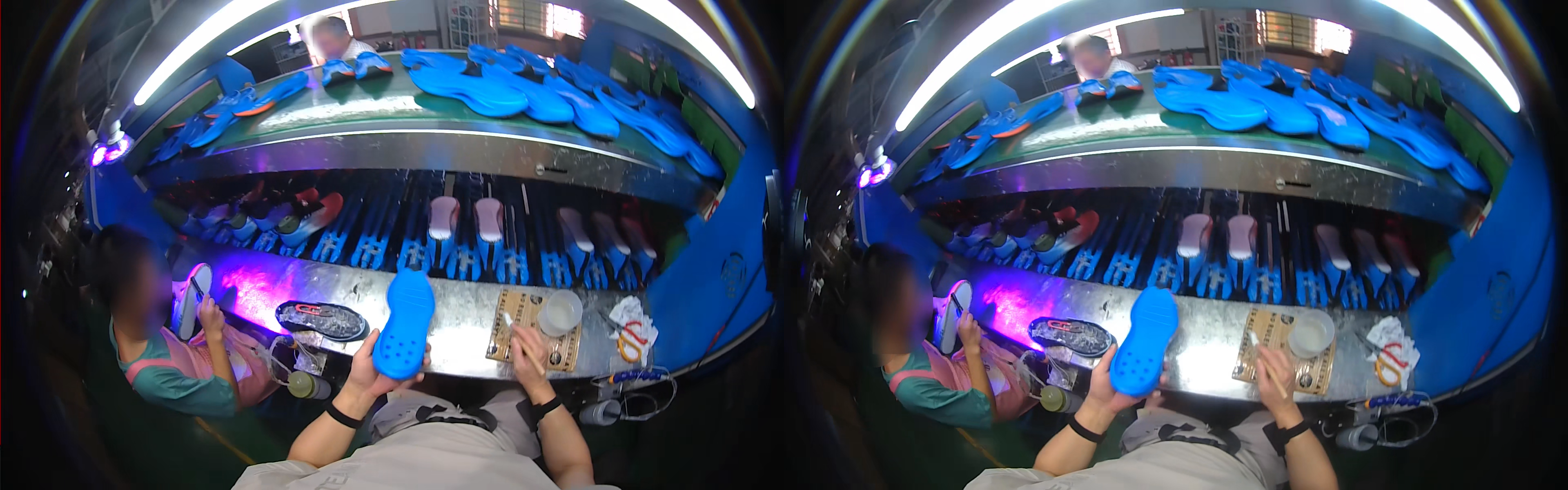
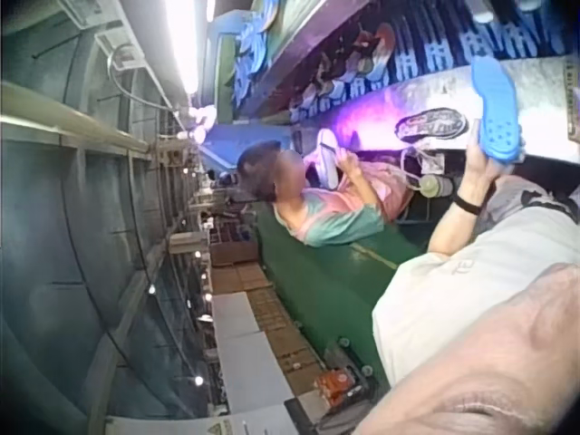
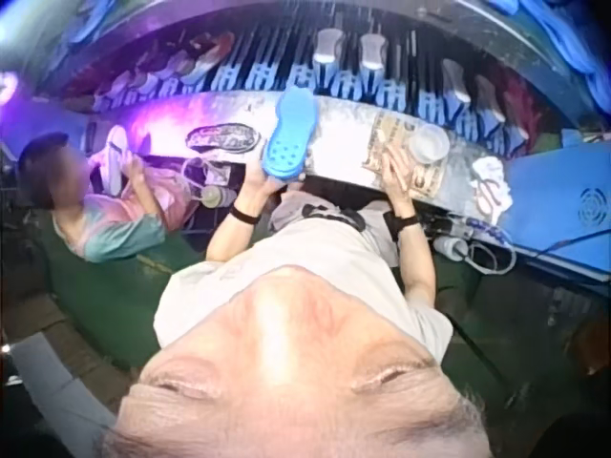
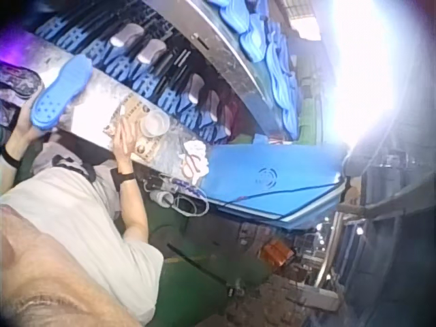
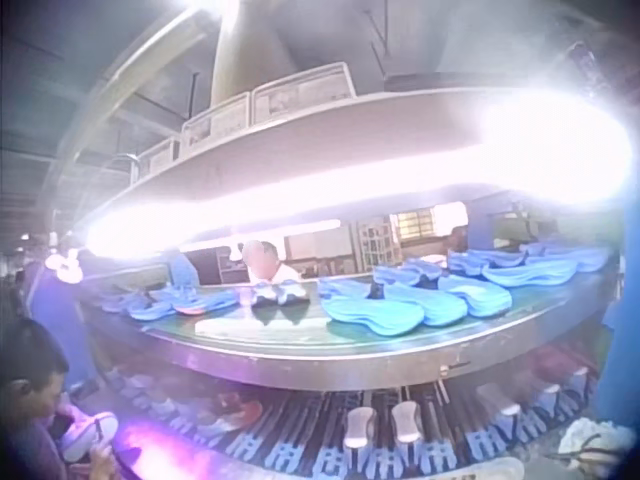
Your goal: Apply adhesive to the edges of shoe soles and place them on a conveyor belt.
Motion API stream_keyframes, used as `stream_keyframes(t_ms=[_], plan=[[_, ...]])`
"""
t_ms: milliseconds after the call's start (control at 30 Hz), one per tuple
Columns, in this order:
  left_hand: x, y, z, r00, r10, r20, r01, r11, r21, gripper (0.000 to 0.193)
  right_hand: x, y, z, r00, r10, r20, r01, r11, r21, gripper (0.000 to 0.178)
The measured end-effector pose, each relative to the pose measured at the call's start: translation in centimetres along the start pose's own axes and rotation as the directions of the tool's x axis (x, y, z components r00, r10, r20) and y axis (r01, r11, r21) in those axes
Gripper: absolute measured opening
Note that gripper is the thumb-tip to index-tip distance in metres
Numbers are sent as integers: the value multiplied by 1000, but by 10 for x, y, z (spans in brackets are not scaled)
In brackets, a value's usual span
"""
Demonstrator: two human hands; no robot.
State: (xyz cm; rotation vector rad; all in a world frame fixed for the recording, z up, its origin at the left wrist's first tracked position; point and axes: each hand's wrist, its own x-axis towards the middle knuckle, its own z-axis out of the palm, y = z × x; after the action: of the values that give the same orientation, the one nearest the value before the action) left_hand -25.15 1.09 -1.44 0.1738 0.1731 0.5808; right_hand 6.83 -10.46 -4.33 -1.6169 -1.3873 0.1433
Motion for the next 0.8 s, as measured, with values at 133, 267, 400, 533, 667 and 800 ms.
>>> stream_keyframes(t_ms=[133,267,400,533,667,800], plan=[[2,43,58,954,-176,244,140,978,157,93,-13,11,7,990,-140,-15,139,989,-43,27],[50,111,160,925,15,379,-204,862,464,95,-13,11,10,995,-97,6,97,995,-23,28],[127,148,238,764,388,515,-583,757,295,80,-13,10,11,995,-99,10,99,994,-53,29],[149,149,246,852,470,229,-480,527,702,73,-13,8,11,997,-74,-2,73,996,-47,29],[156,176,238,315,641,700,-337,-613,714,35,-12,4,10,995,-100,4,100,994,-43,30],[174,223,242,334,517,788,102,-851,515,68,-9,2,11,994,-109,18,109,993,-47,29]])
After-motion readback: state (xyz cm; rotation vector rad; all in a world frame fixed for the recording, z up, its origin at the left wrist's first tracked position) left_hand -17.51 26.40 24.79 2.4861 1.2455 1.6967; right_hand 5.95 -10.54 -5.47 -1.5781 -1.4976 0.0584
